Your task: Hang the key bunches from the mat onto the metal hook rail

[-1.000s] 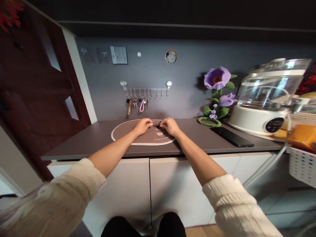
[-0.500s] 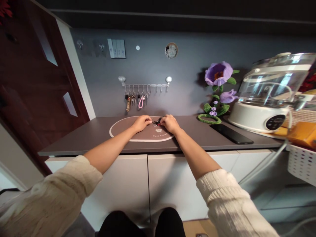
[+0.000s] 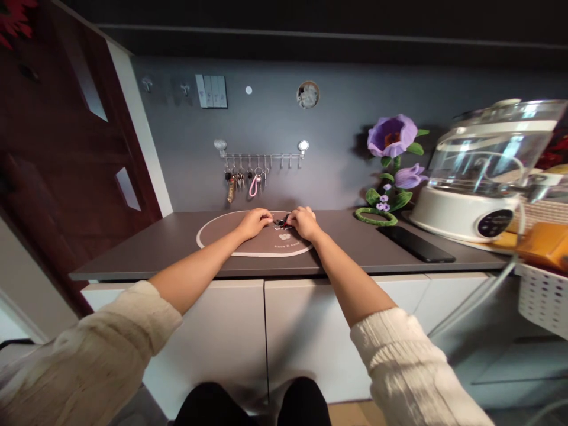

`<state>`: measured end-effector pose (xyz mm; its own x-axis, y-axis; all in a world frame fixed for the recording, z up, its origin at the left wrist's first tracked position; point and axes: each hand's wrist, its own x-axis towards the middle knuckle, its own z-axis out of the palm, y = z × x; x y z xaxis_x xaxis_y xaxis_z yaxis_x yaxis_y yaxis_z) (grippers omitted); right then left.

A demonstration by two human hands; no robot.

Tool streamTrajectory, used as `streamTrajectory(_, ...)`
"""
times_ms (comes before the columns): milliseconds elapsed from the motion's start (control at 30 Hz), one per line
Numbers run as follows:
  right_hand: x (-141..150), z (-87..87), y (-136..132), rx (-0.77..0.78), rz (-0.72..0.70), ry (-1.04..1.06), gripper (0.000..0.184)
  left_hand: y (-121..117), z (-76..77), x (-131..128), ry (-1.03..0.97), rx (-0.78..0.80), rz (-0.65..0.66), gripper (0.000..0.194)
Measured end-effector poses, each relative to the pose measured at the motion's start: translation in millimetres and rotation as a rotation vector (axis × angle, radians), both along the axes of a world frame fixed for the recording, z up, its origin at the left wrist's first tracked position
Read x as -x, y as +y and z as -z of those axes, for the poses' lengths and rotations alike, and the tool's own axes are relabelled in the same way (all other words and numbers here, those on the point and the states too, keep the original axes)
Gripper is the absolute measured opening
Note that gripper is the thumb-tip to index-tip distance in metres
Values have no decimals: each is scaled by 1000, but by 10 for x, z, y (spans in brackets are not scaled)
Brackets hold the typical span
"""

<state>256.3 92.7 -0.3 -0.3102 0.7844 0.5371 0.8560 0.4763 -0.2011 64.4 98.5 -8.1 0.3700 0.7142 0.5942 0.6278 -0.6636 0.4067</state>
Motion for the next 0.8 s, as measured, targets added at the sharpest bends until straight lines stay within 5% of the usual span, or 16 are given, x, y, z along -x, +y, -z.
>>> streamTrajectory(400,25,-74,-30,219,-262,525,15,-71,-27,-37,-7,-52,-2,12)
streamTrajectory(800,58,-94,-8,325,-468,916,34,-184,-76,-114,21,-105,43,17)
